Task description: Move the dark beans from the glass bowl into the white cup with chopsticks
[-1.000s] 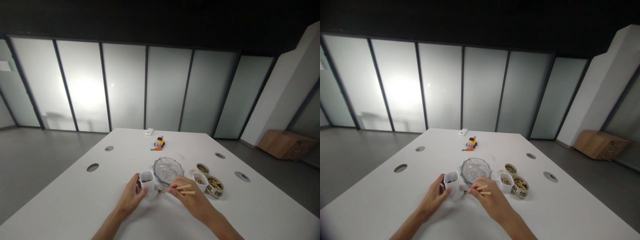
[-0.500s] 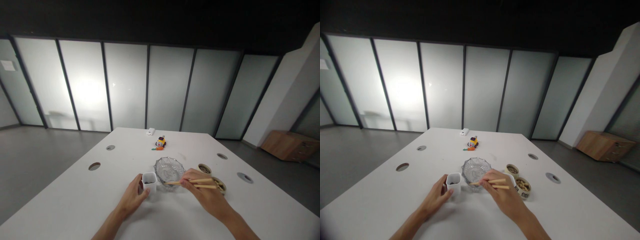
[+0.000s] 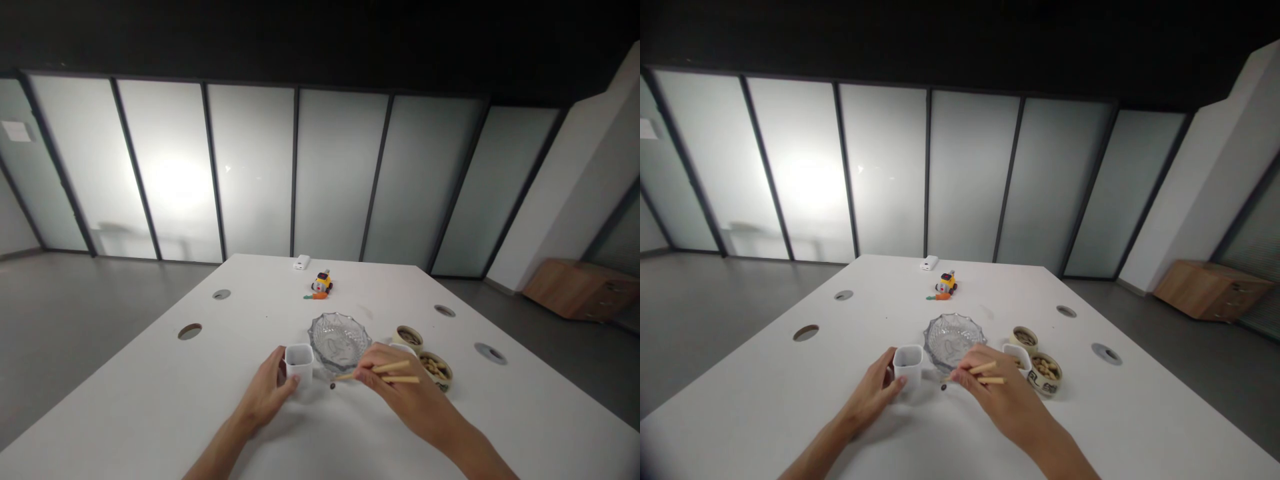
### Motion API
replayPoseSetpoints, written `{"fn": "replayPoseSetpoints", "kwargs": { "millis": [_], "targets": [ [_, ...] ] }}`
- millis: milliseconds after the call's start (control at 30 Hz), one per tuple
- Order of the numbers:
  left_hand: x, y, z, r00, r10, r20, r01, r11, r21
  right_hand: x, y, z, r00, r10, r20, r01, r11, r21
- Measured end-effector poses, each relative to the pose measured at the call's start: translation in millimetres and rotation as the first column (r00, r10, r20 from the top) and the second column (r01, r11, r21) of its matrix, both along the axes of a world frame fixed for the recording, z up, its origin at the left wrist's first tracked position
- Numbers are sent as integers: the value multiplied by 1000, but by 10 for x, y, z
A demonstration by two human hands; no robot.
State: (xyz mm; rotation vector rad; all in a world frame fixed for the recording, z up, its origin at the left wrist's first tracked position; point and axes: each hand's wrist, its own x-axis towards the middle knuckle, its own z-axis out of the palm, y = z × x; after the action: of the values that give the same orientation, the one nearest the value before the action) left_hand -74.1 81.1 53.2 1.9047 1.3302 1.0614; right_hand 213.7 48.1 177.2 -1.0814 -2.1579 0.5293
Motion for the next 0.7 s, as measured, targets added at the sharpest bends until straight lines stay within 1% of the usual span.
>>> {"fn": "replayPoseSetpoints", "kwargs": {
  "millis": [100,267,500,700],
  "targets": [
    [8,-1,1,999,-5,-43,4,1000,-14,3,38,-38,1000,-4,-4,4,999,-34],
    [25,3,0,997,10,-83,-11,1000,-13,-33,63,-87,999,-32,0,32,999,-41],
    [39,-15,48,994,20,-105,-23,999,-28,-150,-19,-135,1000,11,-2,-12,993,-117],
    [47,-15,63,989,29,-147,-36,998,-42,-206,-43,-173,1000,19,-3,-19,994,-110]
  ]
}}
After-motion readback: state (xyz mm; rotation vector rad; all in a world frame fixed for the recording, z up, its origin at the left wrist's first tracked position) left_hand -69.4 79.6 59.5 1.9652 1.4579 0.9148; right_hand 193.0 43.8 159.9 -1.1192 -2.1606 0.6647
